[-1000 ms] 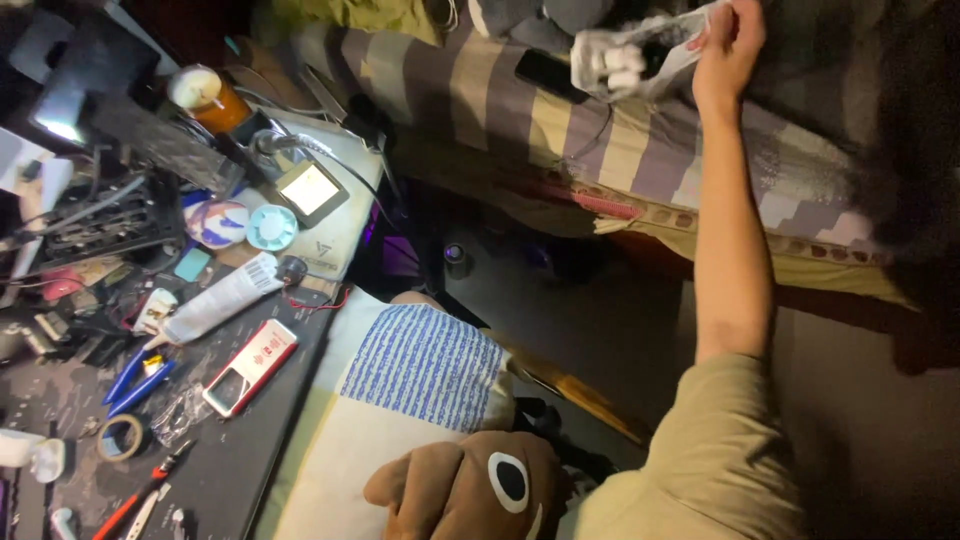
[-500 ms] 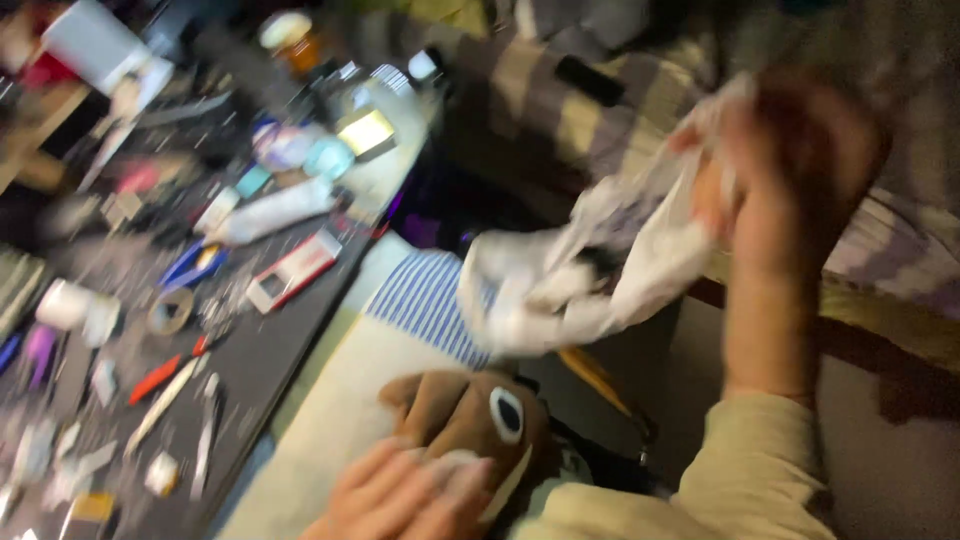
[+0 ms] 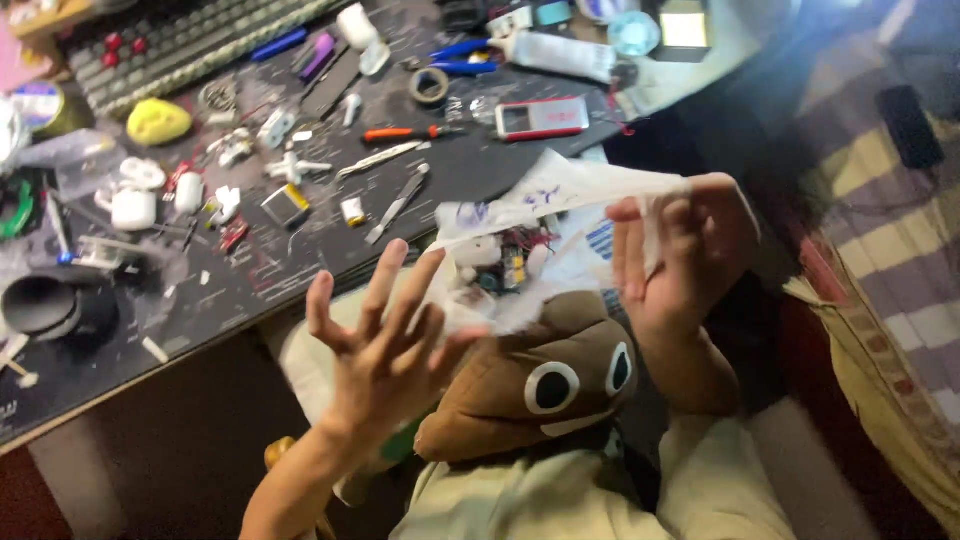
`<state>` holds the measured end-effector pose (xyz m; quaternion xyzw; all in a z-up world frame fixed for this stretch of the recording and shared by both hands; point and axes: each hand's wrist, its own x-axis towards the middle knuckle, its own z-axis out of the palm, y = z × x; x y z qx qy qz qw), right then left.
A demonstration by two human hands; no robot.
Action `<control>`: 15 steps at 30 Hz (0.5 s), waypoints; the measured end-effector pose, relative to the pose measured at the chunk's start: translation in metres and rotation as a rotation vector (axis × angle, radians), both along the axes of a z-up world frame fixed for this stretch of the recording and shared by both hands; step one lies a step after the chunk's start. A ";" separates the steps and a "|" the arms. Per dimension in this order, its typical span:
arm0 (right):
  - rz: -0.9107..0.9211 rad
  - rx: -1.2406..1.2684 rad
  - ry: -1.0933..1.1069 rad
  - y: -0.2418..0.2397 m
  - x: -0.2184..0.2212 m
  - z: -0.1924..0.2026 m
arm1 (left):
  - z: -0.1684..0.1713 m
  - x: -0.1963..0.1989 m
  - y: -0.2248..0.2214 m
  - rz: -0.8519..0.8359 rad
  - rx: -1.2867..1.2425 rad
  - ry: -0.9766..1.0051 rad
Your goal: Soldering a wire to a circuit board and then collecting small electronic parts into a plastic bag on a cluttered workbench.
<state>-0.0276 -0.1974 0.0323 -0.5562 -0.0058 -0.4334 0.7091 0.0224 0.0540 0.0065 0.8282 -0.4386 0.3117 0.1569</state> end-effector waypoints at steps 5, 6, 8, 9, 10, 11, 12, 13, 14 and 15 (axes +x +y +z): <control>0.054 -0.141 0.089 -0.015 -0.016 -0.032 | 0.012 0.015 0.041 -0.218 -0.106 0.063; 0.003 -0.132 0.121 -0.016 -0.023 -0.037 | 0.010 0.018 0.041 -0.267 -0.106 0.057; -0.055 -0.119 0.161 -0.021 -0.039 -0.049 | 0.004 0.015 0.038 -0.322 -0.106 0.060; -0.071 -0.147 0.217 -0.024 -0.049 -0.056 | 0.000 0.010 0.035 -0.270 -0.006 0.075; -0.084 -0.174 0.271 -0.026 -0.058 -0.064 | -0.004 0.005 0.034 -0.215 0.094 0.087; -0.088 -0.171 0.278 -0.027 -0.064 -0.068 | -0.016 -0.001 0.031 -0.220 0.096 0.093; -0.090 -0.197 0.288 -0.028 -0.067 -0.072 | -0.027 -0.006 0.027 -0.283 0.101 0.070; -0.093 -0.223 0.297 -0.030 -0.072 -0.075 | -0.037 -0.012 0.023 -0.345 0.106 0.048; -0.099 -0.219 0.295 -0.031 -0.073 -0.079 | -0.034 -0.018 0.008 -0.350 0.109 0.045; -0.082 -0.213 0.292 -0.033 -0.074 -0.083 | -0.031 -0.025 -0.008 -0.341 0.090 0.039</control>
